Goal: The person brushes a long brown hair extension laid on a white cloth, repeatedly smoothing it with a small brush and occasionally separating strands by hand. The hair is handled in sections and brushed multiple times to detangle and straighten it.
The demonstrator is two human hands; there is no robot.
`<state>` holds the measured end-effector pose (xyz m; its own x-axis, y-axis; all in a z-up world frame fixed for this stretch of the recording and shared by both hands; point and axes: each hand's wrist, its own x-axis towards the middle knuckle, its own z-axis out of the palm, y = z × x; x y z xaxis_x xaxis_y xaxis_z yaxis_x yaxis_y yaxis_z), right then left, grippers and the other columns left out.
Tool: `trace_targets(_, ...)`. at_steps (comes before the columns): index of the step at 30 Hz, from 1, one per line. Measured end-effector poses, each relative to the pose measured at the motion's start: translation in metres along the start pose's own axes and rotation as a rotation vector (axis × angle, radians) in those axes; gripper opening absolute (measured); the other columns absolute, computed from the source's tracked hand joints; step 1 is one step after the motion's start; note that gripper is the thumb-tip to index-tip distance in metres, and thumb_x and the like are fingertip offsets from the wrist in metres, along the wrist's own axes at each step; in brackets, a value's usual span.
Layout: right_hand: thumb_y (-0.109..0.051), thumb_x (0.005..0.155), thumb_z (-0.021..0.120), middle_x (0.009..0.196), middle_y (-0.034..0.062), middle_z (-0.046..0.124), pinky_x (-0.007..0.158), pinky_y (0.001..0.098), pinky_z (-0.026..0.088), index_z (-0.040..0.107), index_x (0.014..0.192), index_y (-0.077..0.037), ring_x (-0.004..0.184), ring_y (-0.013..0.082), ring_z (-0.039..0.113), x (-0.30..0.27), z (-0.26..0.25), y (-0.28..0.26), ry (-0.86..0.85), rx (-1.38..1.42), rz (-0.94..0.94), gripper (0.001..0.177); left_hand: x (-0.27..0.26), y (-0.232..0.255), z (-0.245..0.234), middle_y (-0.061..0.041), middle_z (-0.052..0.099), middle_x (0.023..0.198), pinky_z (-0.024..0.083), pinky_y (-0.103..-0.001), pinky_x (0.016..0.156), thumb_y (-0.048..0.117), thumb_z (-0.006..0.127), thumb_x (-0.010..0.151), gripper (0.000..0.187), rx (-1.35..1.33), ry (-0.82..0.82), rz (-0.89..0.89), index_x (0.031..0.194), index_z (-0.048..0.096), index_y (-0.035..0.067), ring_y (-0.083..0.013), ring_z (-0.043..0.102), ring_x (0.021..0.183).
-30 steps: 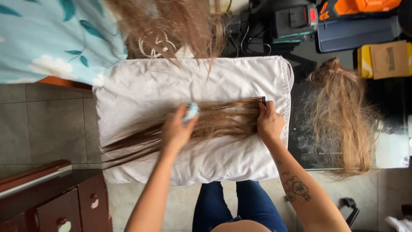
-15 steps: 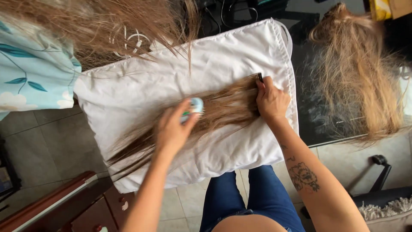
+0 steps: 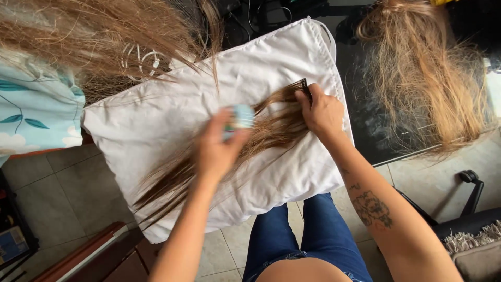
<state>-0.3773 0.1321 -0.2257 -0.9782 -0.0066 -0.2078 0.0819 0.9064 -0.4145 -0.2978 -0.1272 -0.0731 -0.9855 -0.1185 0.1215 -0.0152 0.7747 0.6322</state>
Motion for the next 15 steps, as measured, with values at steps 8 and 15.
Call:
trace_targets(8, -0.051, 0.108, 0.043, 0.067, 0.0110, 0.070, 0.072, 0.0520, 0.057, 0.049, 0.100, -0.024, 0.071, 0.0393, 0.075, -0.005, 0.000, -0.012, 0.078, -0.112, -0.172, 0.029, -0.044, -0.016, -0.035, -0.010, 0.060, 0.067, 0.057, -0.049, 0.053, 0.062, 0.068, 0.085, 0.063, 0.333, -0.475, 0.278, 0.140, 0.057, 0.033, -0.0374, 0.071, 0.061)
trace_targets(15, -0.053, 0.105, 0.042, 0.066, 0.0072, 0.069, 0.068, 0.0523, 0.058, 0.047, 0.099, -0.028, 0.067, 0.0380, 0.074, -0.011, 0.014, -0.020, 0.076, -0.133, -0.174, 0.026, -0.058, -0.026, -0.071, -0.006, 0.050, 0.056, 0.053, -0.044, 0.047, 0.058, 0.076, 0.081, 0.064, 0.263, -0.367, 0.512, 0.136, 0.066, 0.026, -0.0320, 0.064, 0.048)
